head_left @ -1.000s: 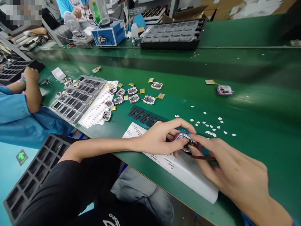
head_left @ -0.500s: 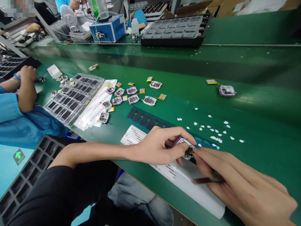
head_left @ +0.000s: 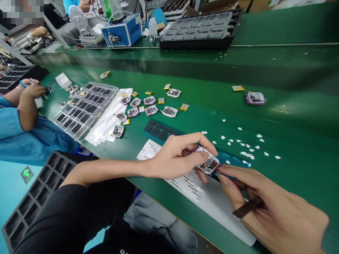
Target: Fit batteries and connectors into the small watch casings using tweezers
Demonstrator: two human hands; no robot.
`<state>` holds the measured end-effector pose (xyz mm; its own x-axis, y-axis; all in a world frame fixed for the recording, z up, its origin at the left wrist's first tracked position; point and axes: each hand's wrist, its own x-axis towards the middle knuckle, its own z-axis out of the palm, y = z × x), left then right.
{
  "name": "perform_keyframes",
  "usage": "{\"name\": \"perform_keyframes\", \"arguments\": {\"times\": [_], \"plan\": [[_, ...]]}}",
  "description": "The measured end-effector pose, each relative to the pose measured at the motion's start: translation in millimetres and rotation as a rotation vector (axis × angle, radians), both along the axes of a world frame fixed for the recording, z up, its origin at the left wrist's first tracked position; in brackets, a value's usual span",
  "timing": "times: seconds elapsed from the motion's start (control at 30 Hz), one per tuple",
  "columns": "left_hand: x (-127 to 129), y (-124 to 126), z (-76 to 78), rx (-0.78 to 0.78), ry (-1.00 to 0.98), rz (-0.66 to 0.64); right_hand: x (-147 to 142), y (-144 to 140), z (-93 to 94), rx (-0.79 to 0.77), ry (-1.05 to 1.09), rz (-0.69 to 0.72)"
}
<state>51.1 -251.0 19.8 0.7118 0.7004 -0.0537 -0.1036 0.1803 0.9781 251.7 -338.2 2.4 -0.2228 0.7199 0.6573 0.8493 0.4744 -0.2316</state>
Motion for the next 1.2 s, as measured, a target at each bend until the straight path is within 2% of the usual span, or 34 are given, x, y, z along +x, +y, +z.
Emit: {"name": "perform_keyframes", "arguments": {"times": [0.23, 0.47, 0.63, 0.77, 0.87, 0.97, 1.1, 1.2], "plan": [[3.9, 1.4, -4.1, -0.152, -0.034, -0.062, 3.6, 0.0, -4.3, -0.006, 0.021, -0.006], [4.7, 2.1, -1.7, -0.222, -0.063, -0.081, 6.9, 3.1, -0.4, -0.037, 0.066, -0.009], [5.4, 1.4, -3.1, -0.207, -0.061, -0.059, 10.8, -4.9, 0.3, 0.047, -0.124, 0.028], [5.0, 0.7, -3.9, -0.187, -0.063, -0.042, 15.9, -15.8, 3.5, -0.068, -0.184, 0.037], [4.8, 0.4, -3.8, -0.192, -0.065, -0.044, 17.1, -17.5, 8.4, -0.098, -0.216, 0.035], [5.0, 0.5, -3.2, -0.209, -0.062, -0.040, 19.3, -14.1, 8.1, -0.071, -0.265, 0.025], [5.9, 0.1, -2.2, -0.217, -0.058, -0.037, 26.7, -11.5, -3.2, 0.043, -0.300, 0.094], [6.3, -0.8, -1.5, -0.220, -0.047, -0.058, 29.3, -12.6, -9.8, 0.083, -0.314, 0.095]]}}
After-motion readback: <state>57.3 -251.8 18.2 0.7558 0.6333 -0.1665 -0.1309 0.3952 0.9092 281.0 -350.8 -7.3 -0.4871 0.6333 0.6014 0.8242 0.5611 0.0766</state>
